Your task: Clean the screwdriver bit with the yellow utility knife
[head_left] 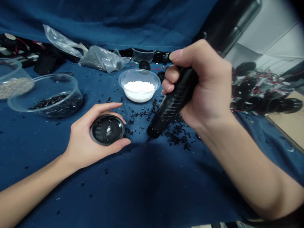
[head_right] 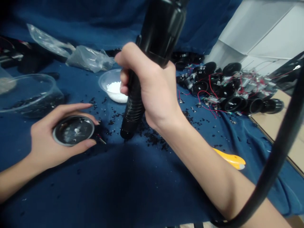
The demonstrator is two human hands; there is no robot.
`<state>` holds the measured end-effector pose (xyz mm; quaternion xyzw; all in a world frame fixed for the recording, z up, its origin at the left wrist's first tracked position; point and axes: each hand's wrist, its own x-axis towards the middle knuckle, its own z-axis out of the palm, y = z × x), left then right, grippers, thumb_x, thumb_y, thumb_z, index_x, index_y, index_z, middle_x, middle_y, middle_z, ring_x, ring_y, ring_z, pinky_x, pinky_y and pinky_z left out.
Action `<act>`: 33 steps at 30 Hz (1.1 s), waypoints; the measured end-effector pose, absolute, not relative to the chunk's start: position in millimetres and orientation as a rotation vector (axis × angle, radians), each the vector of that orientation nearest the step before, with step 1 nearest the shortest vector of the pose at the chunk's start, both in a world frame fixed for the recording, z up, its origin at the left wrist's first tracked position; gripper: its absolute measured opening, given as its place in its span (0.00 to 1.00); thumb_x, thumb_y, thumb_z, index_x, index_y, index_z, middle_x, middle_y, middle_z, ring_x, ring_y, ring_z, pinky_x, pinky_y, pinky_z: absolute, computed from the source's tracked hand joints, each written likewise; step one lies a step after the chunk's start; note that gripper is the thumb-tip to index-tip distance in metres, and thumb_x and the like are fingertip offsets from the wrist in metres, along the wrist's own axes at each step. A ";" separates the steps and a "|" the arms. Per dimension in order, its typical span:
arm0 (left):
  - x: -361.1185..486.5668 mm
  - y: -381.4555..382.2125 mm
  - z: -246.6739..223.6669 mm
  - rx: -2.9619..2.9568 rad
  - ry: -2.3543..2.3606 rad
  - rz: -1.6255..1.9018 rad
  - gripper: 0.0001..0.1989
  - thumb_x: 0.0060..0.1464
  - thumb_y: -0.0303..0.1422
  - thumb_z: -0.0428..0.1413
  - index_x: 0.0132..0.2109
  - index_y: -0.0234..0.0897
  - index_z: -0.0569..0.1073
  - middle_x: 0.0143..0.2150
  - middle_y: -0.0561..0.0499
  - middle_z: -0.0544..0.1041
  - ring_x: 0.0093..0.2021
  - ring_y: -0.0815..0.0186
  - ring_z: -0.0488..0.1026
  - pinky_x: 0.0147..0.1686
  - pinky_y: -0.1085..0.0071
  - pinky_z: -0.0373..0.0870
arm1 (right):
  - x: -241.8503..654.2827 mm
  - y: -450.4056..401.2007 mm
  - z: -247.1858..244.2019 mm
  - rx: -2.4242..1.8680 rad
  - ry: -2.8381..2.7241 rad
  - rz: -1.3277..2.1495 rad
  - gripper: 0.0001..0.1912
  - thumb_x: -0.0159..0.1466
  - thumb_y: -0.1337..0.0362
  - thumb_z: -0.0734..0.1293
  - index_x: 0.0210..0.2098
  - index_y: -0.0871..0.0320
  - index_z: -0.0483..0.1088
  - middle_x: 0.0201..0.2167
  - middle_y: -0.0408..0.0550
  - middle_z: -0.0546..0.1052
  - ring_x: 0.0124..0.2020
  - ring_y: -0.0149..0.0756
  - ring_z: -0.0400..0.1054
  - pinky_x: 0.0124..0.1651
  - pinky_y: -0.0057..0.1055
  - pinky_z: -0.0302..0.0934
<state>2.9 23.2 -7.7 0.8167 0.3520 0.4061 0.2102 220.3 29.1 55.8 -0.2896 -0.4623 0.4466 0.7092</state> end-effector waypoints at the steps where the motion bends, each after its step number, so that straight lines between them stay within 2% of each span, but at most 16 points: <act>1: 2.8 23.1 -7.7 2.276 0.982 1.128 0.33 0.43 0.33 0.69 0.56 0.29 0.69 0.37 0.50 0.79 0.37 0.67 0.77 0.44 0.74 0.69 | 220.7 29.6 55.9 -0.646 -1.025 0.985 0.12 0.56 0.75 0.67 0.18 0.59 0.69 0.18 0.36 0.66 0.20 0.24 0.61 0.20 0.23 0.61; 8: 2.0 24.6 -9.2 2.281 0.977 1.142 0.32 0.43 0.34 0.68 0.55 0.32 0.70 0.37 0.51 0.79 0.37 0.68 0.77 0.44 0.77 0.70 | 222.9 33.2 56.2 -0.696 -1.046 0.945 0.09 0.55 0.73 0.67 0.19 0.59 0.68 0.19 0.36 0.65 0.20 0.23 0.61 0.21 0.22 0.61; 14: 1.8 22.8 -9.1 2.227 0.947 1.089 0.34 0.41 0.32 0.69 0.56 0.33 0.68 0.38 0.51 0.79 0.37 0.67 0.77 0.42 0.75 0.71 | 223.7 31.6 58.0 -0.703 -1.047 0.905 0.08 0.55 0.72 0.67 0.20 0.60 0.69 0.17 0.37 0.66 0.20 0.25 0.60 0.22 0.24 0.60; 23: -1.1 17.3 -6.4 2.190 0.866 1.022 0.37 0.42 0.32 0.70 0.58 0.39 0.66 0.40 0.49 0.79 0.39 0.61 0.78 0.42 0.67 0.73 | 221.4 28.6 58.0 -0.716 -1.079 0.866 0.13 0.56 0.72 0.67 0.16 0.58 0.65 0.16 0.37 0.64 0.19 0.25 0.60 0.22 0.26 0.59; 28: -1.2 14.5 -4.9 2.233 0.800 1.012 0.40 0.40 0.33 0.71 0.60 0.43 0.64 0.41 0.51 0.79 0.40 0.61 0.78 0.44 0.66 0.72 | 214.2 21.8 62.6 -0.722 -1.193 0.794 0.15 0.59 0.73 0.65 0.17 0.58 0.63 0.17 0.38 0.66 0.21 0.26 0.61 0.25 0.26 0.59; 33: -2.0 14.0 -6.7 2.185 0.732 1.008 0.43 0.39 0.33 0.72 0.62 0.41 0.63 0.42 0.51 0.78 0.42 0.62 0.77 0.47 0.69 0.70 | 207.3 17.1 65.2 -0.735 -1.220 0.775 0.20 0.59 0.72 0.66 0.14 0.57 0.58 0.15 0.38 0.63 0.19 0.27 0.59 0.24 0.28 0.56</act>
